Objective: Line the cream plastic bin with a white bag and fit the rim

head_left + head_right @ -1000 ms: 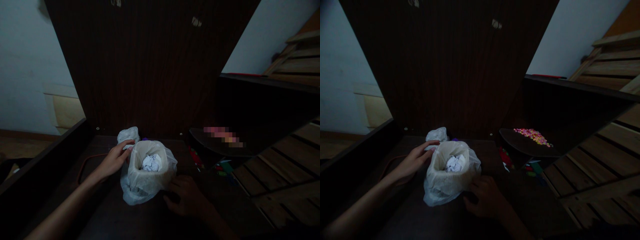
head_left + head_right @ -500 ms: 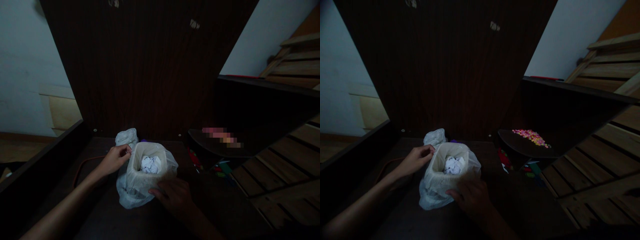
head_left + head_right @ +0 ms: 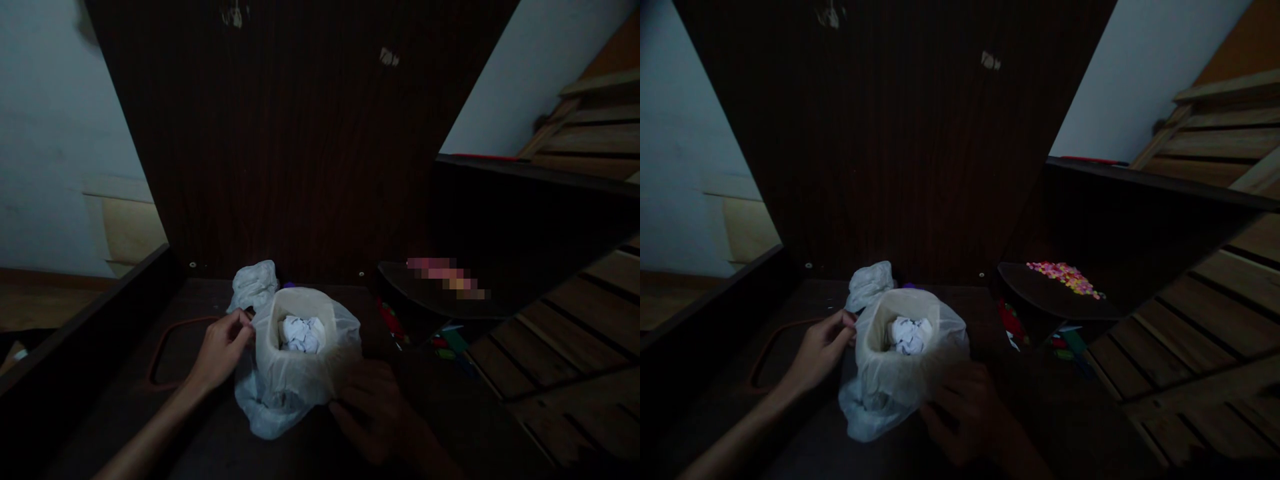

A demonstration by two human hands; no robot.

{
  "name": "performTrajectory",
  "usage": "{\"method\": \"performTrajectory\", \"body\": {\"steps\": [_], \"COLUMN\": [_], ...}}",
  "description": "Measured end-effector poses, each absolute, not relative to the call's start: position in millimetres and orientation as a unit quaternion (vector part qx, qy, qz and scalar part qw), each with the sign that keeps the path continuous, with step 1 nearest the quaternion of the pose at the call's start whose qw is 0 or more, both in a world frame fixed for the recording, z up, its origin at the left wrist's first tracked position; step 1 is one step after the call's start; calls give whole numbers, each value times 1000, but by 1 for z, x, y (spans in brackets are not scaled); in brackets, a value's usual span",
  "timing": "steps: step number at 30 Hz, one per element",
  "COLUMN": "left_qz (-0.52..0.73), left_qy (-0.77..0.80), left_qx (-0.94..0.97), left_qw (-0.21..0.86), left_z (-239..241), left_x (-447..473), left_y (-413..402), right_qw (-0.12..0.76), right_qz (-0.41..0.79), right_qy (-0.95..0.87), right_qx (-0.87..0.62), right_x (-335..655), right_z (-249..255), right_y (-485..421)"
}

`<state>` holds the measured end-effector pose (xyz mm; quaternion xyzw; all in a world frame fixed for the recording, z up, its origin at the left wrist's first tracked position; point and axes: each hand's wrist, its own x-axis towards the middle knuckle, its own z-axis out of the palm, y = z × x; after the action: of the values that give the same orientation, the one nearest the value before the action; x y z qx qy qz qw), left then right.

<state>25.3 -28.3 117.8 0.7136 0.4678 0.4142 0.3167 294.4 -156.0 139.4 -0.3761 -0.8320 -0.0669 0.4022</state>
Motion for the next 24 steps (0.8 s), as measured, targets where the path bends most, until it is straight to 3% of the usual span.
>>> {"method": "performTrajectory", "body": {"steps": [7, 13, 24], "left_qz": [442, 484, 499], "left_qy": [491, 451, 325], "left_qx": [687, 722, 788], "left_qw": [303, 203, 157], "left_z": [121, 124, 110], "left_x": [21, 29, 52], "left_y": [-48, -76, -91], "right_qw": [512, 461, 453], "right_qz": [133, 312, 378], "right_qy": [-676, -644, -641], "right_qx": [-513, -525, -491], "right_x": [334, 338, 320], "right_z": [148, 148, 142], "right_y": [-97, -29, -7]}}
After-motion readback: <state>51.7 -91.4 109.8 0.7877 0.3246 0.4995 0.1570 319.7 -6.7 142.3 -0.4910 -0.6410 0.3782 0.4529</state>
